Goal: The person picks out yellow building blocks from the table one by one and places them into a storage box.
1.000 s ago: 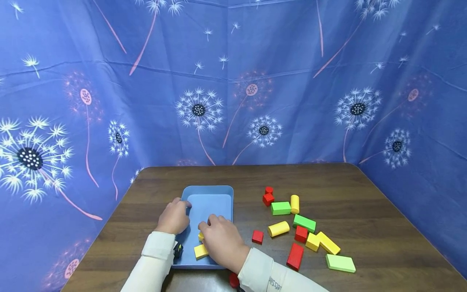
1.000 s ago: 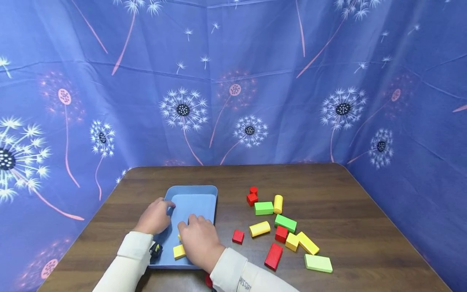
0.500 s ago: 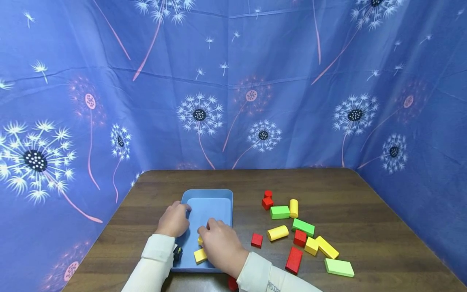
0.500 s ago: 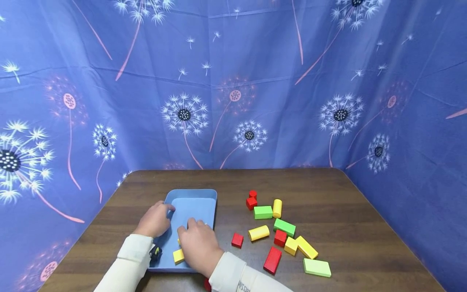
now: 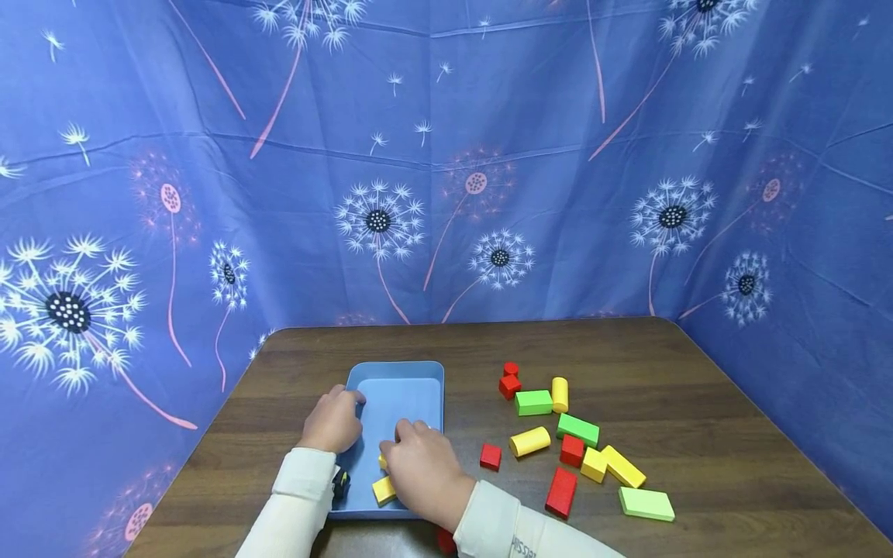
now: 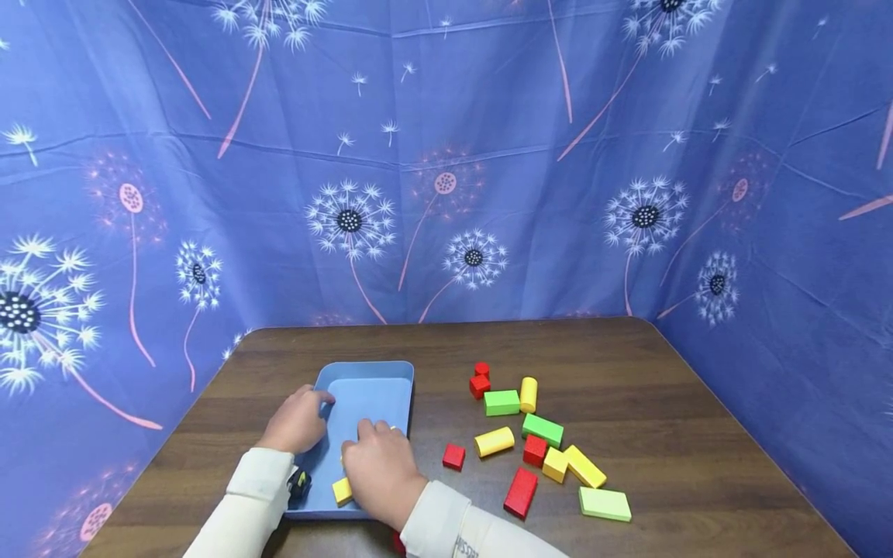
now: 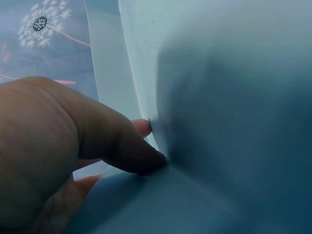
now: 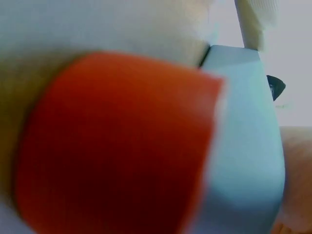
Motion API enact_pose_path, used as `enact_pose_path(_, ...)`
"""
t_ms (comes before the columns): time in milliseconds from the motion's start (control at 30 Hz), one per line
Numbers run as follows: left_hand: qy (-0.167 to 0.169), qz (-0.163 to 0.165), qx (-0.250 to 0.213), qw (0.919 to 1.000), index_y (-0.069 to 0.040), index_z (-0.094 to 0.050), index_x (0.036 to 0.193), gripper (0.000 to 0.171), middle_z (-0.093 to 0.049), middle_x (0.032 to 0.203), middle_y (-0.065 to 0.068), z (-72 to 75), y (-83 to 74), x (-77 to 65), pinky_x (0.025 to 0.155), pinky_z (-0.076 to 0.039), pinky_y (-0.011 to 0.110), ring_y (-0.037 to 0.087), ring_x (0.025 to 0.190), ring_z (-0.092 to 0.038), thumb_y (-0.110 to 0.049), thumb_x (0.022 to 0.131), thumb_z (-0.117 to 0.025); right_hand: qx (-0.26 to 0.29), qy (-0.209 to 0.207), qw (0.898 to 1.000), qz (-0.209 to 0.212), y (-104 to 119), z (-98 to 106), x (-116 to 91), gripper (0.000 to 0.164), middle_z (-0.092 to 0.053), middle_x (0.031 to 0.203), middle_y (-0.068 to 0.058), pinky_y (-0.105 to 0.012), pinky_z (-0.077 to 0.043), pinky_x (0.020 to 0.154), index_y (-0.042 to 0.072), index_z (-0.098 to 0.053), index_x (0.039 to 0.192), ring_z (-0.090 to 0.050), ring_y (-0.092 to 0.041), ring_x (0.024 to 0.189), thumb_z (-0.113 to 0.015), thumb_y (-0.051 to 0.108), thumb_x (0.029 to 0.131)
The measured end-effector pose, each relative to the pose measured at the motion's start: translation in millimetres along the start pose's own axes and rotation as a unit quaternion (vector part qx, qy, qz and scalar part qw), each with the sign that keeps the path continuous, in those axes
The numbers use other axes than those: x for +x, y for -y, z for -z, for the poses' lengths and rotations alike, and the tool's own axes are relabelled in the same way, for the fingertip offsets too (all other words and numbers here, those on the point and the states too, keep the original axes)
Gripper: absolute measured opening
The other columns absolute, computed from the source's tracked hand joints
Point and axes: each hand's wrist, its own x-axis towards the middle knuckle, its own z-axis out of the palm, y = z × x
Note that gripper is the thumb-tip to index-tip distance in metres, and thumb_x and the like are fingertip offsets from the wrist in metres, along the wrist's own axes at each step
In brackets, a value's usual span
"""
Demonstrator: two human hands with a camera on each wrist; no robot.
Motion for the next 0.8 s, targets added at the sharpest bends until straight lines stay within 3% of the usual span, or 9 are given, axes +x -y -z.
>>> enact_pose_path(267, -0.003, -0.007, -0.006, 1.0, -0.007, -0.067, 0.112, 0.038, -0.057, 0.115, 0.017, 4.3, -3.1, 0.1, 0.077, -0.053, 0.055, 0.031, 0.096, -0.055, -0.004, 0.074, -0.067, -0.016, -0.014, 1.0, 0.007, -1.7, -0.4, -0.4, 0.027, -0.056, 0.086, 0.001, -0.029, -0.051, 0.055, 0.023, -0.071, 0.108, -0.044, -0.012, 0.067, -0.068, 0.035, 0.084)
enact_pose_path(667, 0.012, -0.001, -0.006, 0.9999, -0.007, -0.067, 0.113, 0.038, -0.056, 0.116, 0.018, 0.9, -0.4, 0.3, 0.078, -0.051, 0.058, 0.031, 0.098, -0.054, -0.005, 0.075, -0.069, -0.025, 0.01, 1.0, 0.008, 0.7, 4.5, -2.3, 0.032, -0.06, 0.088, 0.0, -0.031, -0.055, 0.06, 0.024, -0.07, 0.11, -0.049, -0.012, 0.068, -0.074, 0.03, 0.079)
enact_pose_path(800, 0.007, -0.001, -0.01, 0.9999, -0.007, -0.067, 0.112, 0.037, -0.056, 0.116, 0.018, -0.4, 0.2, -1.9, 0.079, -0.051, 0.058, 0.032, 0.098, -0.054, -0.004, 0.075, -0.068, -0.012, 0.008, 1.0, -0.003, 0.6, 2.9, -3.8, 0.037, -0.061, 0.09, 0.0, -0.031, -0.055, 0.059, 0.026, -0.066, 0.117, -0.051, -0.013, 0.069, -0.071, 0.034, 0.082)
